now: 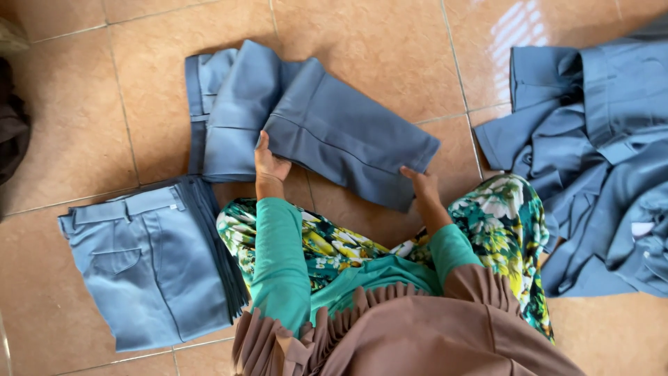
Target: The person sits on a tiled floor and folds multiple pairs of grey trousers by hand. They smooth each pair, fold the legs, then fold the garment in half and place it on a growing stack to the left.
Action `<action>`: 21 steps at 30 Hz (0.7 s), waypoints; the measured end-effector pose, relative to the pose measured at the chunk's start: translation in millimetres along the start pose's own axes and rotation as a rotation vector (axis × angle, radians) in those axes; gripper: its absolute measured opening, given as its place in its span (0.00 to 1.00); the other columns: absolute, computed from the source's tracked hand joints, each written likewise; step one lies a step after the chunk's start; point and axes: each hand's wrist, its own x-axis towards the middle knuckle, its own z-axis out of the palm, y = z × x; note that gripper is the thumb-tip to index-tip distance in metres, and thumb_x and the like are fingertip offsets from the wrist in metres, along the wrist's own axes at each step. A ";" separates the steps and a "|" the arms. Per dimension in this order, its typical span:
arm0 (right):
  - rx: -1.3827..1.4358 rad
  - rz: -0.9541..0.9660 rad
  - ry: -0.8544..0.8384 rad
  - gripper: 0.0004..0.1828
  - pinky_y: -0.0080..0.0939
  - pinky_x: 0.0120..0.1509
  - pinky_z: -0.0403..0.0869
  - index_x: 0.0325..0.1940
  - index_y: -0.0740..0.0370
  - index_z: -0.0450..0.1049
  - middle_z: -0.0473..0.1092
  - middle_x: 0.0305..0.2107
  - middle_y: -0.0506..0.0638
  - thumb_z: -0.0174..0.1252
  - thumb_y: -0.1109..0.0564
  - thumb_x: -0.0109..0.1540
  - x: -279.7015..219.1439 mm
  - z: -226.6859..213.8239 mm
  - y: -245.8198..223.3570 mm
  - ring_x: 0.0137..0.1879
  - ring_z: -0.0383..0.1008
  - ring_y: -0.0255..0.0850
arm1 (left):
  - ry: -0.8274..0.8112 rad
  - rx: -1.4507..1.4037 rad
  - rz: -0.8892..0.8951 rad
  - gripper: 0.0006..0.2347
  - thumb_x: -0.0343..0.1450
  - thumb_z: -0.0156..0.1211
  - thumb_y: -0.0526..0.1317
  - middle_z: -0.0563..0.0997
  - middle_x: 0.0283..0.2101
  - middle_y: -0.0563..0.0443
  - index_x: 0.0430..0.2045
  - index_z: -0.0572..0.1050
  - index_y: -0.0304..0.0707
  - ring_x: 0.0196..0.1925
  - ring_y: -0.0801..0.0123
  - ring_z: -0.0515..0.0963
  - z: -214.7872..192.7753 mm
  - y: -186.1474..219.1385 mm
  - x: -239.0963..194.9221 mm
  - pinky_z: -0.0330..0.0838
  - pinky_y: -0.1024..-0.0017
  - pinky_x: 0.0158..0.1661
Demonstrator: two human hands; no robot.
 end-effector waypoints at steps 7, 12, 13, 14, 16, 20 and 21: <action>0.331 -0.328 -0.004 0.31 0.48 0.52 0.78 0.58 0.52 0.75 0.74 0.44 0.53 0.77 0.52 0.52 51.6 -7.0 -100.2 0.50 0.77 0.46 | -0.114 -0.015 0.075 0.31 0.73 0.63 0.52 0.72 0.64 0.30 0.64 0.63 0.26 0.68 0.39 0.69 31.0 40.7 -15.5 0.61 0.46 0.69; -0.009 -0.325 -0.010 0.33 0.55 0.51 0.79 0.63 0.58 0.69 0.71 0.51 0.57 0.73 0.40 0.62 128.6 -30.1 -70.0 0.57 0.75 0.52 | -0.136 0.136 0.028 0.34 0.75 0.55 0.60 0.67 0.69 0.34 0.68 0.59 0.32 0.72 0.40 0.63 -9.7 16.5 4.5 0.52 0.43 0.71; -0.010 -0.322 -0.007 0.33 0.55 0.51 0.79 0.63 0.58 0.69 0.71 0.51 0.57 0.73 0.40 0.62 142.3 -29.9 -50.4 0.57 0.75 0.52 | -0.135 0.138 0.025 0.34 0.75 0.55 0.60 0.67 0.69 0.34 0.68 0.59 0.32 0.72 0.40 0.63 -24.7 9.1 11.7 0.52 0.43 0.71; -0.092 -0.301 -0.029 0.33 0.50 0.39 0.80 0.61 0.63 0.70 0.72 0.47 0.60 0.72 0.41 0.62 155.9 -29.9 -31.0 0.48 0.76 0.51 | -0.094 0.194 -0.049 0.36 0.75 0.55 0.61 0.63 0.71 0.31 0.70 0.55 0.32 0.73 0.38 0.59 -39.5 1.6 18.8 0.50 0.41 0.71; -0.172 -0.277 -0.047 0.34 0.46 0.28 0.80 0.60 0.68 0.72 0.73 0.42 0.62 0.72 0.41 0.61 165.0 -27.2 -9.3 0.39 0.78 0.50 | -0.053 0.253 -0.127 0.39 0.75 0.54 0.63 0.58 0.72 0.28 0.72 0.50 0.33 0.75 0.36 0.56 -52.9 -6.7 26.6 0.48 0.39 0.71; -0.344 -0.380 -0.066 0.32 0.57 0.52 0.76 0.58 0.65 0.75 0.75 0.44 0.65 0.75 0.48 0.56 149.4 -18.2 -15.4 0.53 0.77 0.58 | 0.011 0.208 -0.110 0.38 0.74 0.56 0.60 0.63 0.70 0.27 0.73 0.49 0.38 0.71 0.33 0.62 -45.4 -4.1 30.1 0.54 0.38 0.69; -0.426 -0.428 -0.051 0.34 0.59 0.56 0.75 0.59 0.64 0.73 0.76 0.44 0.65 0.76 0.50 0.53 146.8 -16.7 -22.1 0.55 0.76 0.60 | 0.005 0.203 -0.105 0.39 0.74 0.57 0.61 0.62 0.70 0.27 0.73 0.48 0.38 0.72 0.34 0.62 -40.3 -1.5 33.0 0.54 0.39 0.70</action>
